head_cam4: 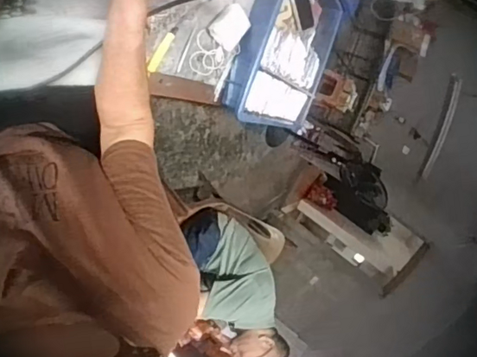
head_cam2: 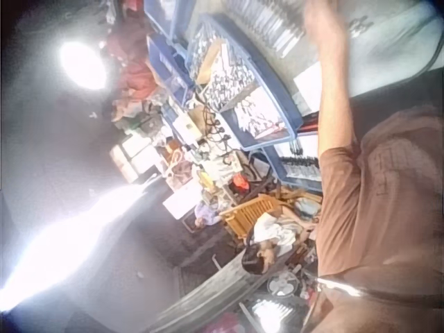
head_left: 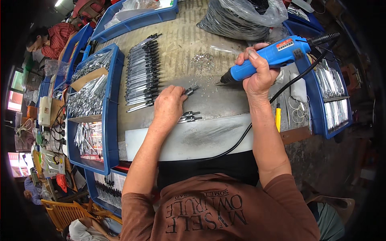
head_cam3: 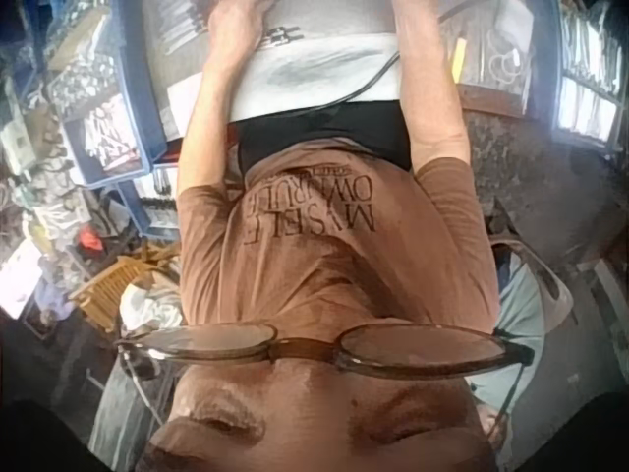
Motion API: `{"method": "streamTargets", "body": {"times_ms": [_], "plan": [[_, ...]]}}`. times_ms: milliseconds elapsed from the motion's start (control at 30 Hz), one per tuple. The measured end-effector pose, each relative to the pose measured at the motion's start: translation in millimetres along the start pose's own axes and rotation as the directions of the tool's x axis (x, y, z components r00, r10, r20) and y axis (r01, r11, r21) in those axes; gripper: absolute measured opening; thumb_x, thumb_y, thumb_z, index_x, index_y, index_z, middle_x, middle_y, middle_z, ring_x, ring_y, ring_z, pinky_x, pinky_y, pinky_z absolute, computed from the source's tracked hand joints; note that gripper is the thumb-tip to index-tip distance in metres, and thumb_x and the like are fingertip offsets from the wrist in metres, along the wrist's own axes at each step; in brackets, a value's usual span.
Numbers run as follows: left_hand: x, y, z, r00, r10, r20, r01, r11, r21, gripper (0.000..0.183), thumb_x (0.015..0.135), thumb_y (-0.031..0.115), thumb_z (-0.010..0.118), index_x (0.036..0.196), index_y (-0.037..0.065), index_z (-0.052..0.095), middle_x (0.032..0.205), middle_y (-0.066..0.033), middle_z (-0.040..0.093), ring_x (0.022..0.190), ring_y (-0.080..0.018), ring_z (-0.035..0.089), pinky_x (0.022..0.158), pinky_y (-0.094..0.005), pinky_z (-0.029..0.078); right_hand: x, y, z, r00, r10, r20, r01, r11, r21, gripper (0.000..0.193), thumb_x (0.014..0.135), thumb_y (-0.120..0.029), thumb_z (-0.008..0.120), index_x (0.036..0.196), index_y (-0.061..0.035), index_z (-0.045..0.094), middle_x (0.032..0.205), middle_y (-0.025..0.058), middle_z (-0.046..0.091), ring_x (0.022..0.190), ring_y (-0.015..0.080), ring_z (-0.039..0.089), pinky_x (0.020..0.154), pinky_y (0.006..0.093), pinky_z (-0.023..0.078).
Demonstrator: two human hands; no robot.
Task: The person assembles small plastic housings, metal screws, and circuit components using an electric screwdriver.
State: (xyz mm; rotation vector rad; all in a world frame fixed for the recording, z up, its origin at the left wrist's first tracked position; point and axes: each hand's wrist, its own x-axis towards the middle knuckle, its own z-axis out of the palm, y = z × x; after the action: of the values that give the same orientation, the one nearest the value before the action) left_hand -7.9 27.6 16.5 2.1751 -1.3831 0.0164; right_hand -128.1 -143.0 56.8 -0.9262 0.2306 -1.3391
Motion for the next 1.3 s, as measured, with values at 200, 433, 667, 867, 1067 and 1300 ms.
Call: {"method": "streamTargets", "body": {"times_ms": [200,433,667,867,1067,1300], "plan": [[5.4,6.3,3.7,0.999,0.03,0.013,-0.03,1.0,0.005,0.012,0.071,0.007,0.06,0.081,0.002,0.055,0.075,-0.0126,0.054,0.072,-0.031,0.054,0.062,-0.0377,0.042,1.1,-0.9,0.5,1.0,-0.018,-0.004,0.018,1.0,0.001,0.025,0.065,-0.006,0.058,0.085,0.0045,0.047,0.065,0.0094,0.051,0.051,0.0179,0.053,0.051,0.0299,0.044],[5.9,13.7,2.8,0.987,0.137,0.079,-0.141,0.989,0.041,0.012,0.071,0.007,0.059,0.081,0.002,0.055,0.076,-0.0114,0.054,0.072,-0.0305,0.054,0.063,-0.0382,0.043,1.3,-0.8,0.2,1.0,-0.027,0.012,0.027,1.0,0.005,0.026,0.065,-0.005,0.058,0.086,0.005,0.047,0.066,0.0094,0.051,0.051,0.0176,0.052,0.051,0.0297,0.044],[2.2,13.1,-3.2,0.972,0.194,0.135,-0.212,0.968,0.136,0.011,0.071,0.006,0.058,0.08,0.003,0.053,0.073,-0.0117,0.051,0.071,-0.0305,0.053,0.062,-0.0397,0.043,1.8,-0.4,-2.3,1.0,-0.014,0.008,0.014,1.0,0.007,0.026,0.065,-0.005,0.058,0.086,0.0047,0.047,0.066,0.0097,0.051,0.051,0.0179,0.053,0.05,0.0297,0.044],[0.9,2.5,-10.7,0.99,0.103,0.094,-0.116,0.983,0.146,0.01,0.072,0.006,0.058,0.08,0.002,0.054,0.074,-0.0126,0.052,0.07,-0.0318,0.053,0.061,-0.0394,0.042,2.4,0.1,-2.2,0.999,-0.029,0.013,0.029,0.999,0.016,0.026,0.065,-0.005,0.059,0.086,0.0042,0.047,0.066,0.0097,0.051,0.051,0.018,0.053,0.05,0.0297,0.044],[5.6,2.9,-1.7,0.999,0.039,0.024,-0.04,0.998,0.048,0.011,0.072,0.005,0.06,0.08,0.001,0.054,0.074,-0.0134,0.053,0.07,-0.0322,0.053,0.061,-0.0384,0.042,1.9,0.3,-2.1,1.0,-0.015,0.019,0.014,1.0,0.009,0.026,0.065,-0.006,0.059,0.086,0.0041,0.047,0.066,0.0097,0.051,0.051,0.0179,0.053,0.051,0.0297,0.044],[10.3,9.6,10.0,1.0,0.012,0.006,-0.012,0.999,0.048,0.013,0.071,0.008,0.061,0.081,0.001,0.056,0.076,-0.0135,0.055,0.073,-0.0322,0.054,0.064,-0.0383,0.043,1.9,0.4,-2.7,1.0,-0.004,0.009,0.004,1.0,0.003,0.027,0.065,-0.006,0.06,0.086,0.0047,0.046,0.065,0.0094,0.051,0.051,0.0174,0.053,0.051,0.0299,0.044]]}}
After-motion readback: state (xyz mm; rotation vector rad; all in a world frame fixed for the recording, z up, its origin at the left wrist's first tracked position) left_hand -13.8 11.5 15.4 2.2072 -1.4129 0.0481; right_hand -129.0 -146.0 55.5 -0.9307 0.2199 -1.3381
